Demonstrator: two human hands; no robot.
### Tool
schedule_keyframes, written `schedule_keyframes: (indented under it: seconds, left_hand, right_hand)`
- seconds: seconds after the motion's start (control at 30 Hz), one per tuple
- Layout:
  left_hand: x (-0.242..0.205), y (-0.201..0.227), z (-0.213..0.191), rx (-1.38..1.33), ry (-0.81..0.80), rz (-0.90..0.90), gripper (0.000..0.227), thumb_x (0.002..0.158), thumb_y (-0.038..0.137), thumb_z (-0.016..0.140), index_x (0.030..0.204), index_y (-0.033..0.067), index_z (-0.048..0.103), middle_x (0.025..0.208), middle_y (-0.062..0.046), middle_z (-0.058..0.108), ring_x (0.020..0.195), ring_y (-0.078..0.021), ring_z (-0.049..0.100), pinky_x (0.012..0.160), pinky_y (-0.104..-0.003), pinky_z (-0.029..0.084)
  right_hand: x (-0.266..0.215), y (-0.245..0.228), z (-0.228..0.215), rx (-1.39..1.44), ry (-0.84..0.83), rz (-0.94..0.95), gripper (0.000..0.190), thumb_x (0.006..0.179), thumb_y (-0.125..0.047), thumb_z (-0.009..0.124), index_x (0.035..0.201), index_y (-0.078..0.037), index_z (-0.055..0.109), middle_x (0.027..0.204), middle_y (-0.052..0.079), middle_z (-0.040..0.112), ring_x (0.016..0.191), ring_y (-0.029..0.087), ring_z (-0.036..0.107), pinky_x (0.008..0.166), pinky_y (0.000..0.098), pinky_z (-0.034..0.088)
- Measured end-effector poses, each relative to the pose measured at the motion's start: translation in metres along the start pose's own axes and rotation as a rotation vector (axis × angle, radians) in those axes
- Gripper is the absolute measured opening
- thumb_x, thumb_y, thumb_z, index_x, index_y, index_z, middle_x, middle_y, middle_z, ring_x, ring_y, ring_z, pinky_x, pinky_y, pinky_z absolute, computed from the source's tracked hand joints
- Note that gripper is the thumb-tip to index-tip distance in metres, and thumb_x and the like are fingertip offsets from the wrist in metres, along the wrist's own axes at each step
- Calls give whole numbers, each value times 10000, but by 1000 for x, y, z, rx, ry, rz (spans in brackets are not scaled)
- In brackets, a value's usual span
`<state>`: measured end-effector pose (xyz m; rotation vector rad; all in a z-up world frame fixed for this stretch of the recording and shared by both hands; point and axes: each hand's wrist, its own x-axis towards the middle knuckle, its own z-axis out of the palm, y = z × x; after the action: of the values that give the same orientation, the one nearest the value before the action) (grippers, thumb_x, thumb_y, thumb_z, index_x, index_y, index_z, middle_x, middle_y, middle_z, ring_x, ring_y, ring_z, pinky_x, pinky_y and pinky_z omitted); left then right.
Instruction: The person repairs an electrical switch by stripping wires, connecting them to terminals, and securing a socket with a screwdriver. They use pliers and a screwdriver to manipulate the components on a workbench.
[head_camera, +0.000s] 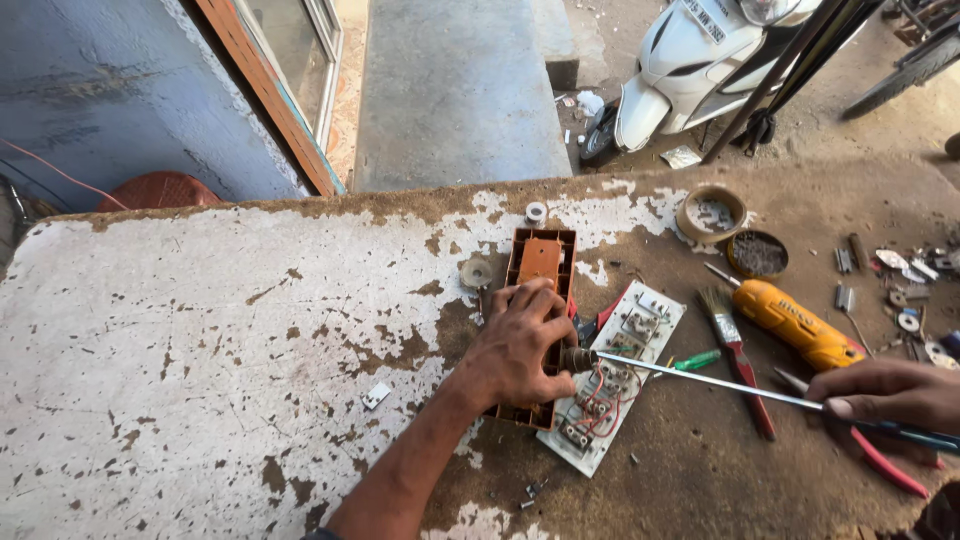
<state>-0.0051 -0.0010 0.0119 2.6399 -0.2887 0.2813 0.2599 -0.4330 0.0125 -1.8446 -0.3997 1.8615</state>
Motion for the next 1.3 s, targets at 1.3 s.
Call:
schedule_keyframes:
  seconds: [1.3]
  left_hand:
    - [0, -14, 18, -7, 118, 26, 790, 649, 441, 762, 1317, 95, 519, 1247, -160, 573, 1364, -364, 451, 1187, -594, 296]
  right_hand:
    - [91, -194, 172, -788, 749, -904, 140, 872, -101, 705, 987, -45, 763, 854, 98, 768, 555, 138, 702, 473, 265, 522]
